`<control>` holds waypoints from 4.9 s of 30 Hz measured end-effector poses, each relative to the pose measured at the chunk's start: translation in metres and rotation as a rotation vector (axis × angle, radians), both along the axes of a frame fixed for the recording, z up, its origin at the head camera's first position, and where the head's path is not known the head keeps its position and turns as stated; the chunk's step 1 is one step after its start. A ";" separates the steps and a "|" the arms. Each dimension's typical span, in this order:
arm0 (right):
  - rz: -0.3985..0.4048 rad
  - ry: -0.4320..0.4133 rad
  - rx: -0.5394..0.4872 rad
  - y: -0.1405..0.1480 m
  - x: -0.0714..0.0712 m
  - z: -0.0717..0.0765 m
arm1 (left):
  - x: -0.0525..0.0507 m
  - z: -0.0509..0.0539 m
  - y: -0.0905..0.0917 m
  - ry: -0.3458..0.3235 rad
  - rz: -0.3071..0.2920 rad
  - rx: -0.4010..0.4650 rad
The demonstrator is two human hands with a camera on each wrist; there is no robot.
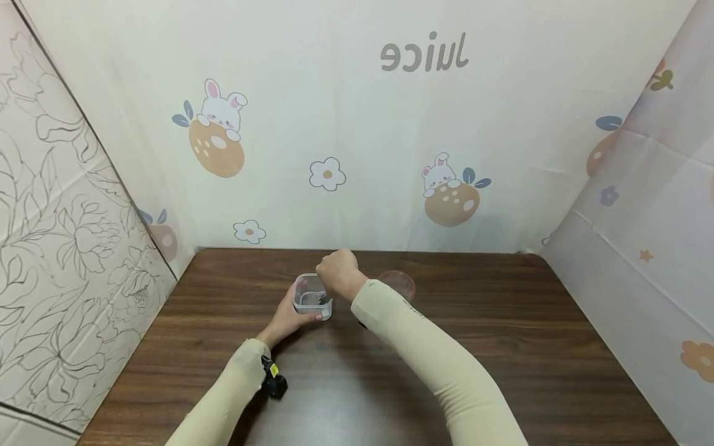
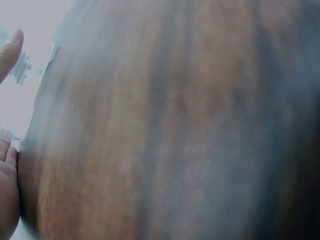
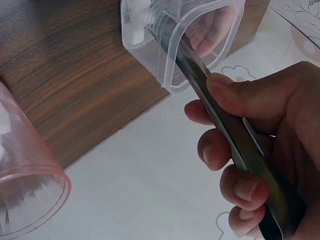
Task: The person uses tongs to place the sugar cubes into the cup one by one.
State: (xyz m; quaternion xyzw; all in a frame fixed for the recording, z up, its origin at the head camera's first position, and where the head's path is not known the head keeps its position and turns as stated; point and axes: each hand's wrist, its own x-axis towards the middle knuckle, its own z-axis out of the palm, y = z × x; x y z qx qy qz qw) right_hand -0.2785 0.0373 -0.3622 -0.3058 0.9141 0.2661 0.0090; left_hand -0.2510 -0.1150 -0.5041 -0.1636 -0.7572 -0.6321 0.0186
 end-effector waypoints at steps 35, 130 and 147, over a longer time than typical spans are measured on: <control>0.069 0.040 -0.031 0.007 0.002 0.004 | -0.002 -0.005 0.000 0.003 0.004 -0.006; -0.059 0.076 -0.345 0.195 0.036 0.028 | -0.016 -0.038 0.000 0.029 0.081 -0.049; -0.050 0.096 -0.376 0.194 0.031 0.030 | 0.003 -0.001 0.001 0.055 0.039 -0.034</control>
